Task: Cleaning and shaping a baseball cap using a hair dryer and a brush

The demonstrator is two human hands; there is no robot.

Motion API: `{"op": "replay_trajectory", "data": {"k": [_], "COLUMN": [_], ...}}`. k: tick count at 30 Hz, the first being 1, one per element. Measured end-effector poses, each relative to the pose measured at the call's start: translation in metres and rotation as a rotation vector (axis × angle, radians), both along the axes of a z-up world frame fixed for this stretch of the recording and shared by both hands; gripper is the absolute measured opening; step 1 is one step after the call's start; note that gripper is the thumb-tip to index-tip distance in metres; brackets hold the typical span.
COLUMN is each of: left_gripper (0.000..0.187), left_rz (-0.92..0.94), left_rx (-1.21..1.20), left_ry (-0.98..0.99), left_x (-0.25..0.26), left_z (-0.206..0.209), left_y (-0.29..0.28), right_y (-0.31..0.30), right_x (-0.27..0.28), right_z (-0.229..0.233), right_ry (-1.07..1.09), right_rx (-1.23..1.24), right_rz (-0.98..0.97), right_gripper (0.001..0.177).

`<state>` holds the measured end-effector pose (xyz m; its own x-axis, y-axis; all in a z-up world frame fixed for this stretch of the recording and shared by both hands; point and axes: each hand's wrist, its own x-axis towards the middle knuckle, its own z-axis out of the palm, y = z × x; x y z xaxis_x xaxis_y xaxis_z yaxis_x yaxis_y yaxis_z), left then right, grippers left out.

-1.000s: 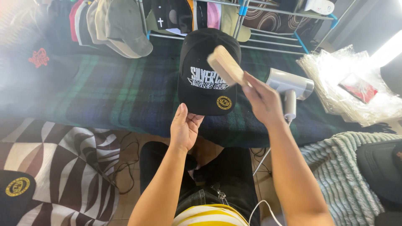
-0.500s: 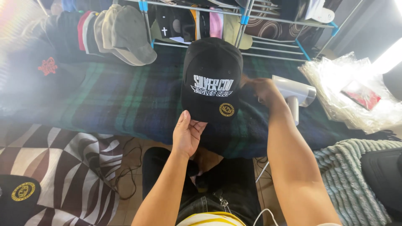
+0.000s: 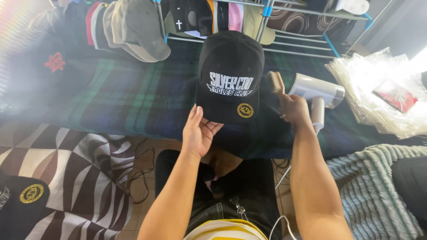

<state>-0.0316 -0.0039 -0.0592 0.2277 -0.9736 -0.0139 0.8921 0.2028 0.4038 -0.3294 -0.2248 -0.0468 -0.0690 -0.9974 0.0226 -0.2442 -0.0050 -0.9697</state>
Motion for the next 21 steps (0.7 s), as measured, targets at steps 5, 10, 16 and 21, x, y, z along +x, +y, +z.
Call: {"op": "replay_trajectory", "data": {"k": [5,10,16,21], "left_gripper": [0.024,0.023,0.021,0.022], "left_rz": [0.058,0.094,0.152,0.160], "left_rx": [0.059,0.101,0.136,0.168], "left_ry": [-0.078,-0.124,-0.172,-0.223], "left_x": [0.016,0.031,0.040,0.044], "left_z": [0.031,0.030,0.036,0.035], "left_y": [0.008,-0.009,-0.026,-0.034], "right_y": [-0.049,0.033,0.075,0.124], "right_x": [-0.016,0.015,0.035,0.057], "right_z": [-0.024,0.037,0.073,0.083], "right_ry": [0.942,0.972,0.877,0.004], "right_rx": [-0.051,-0.048,-0.151,-0.005], "right_rz": [-0.057,-0.117,-0.087,0.206], "right_gripper": [0.033,0.039,0.040,0.039]}}
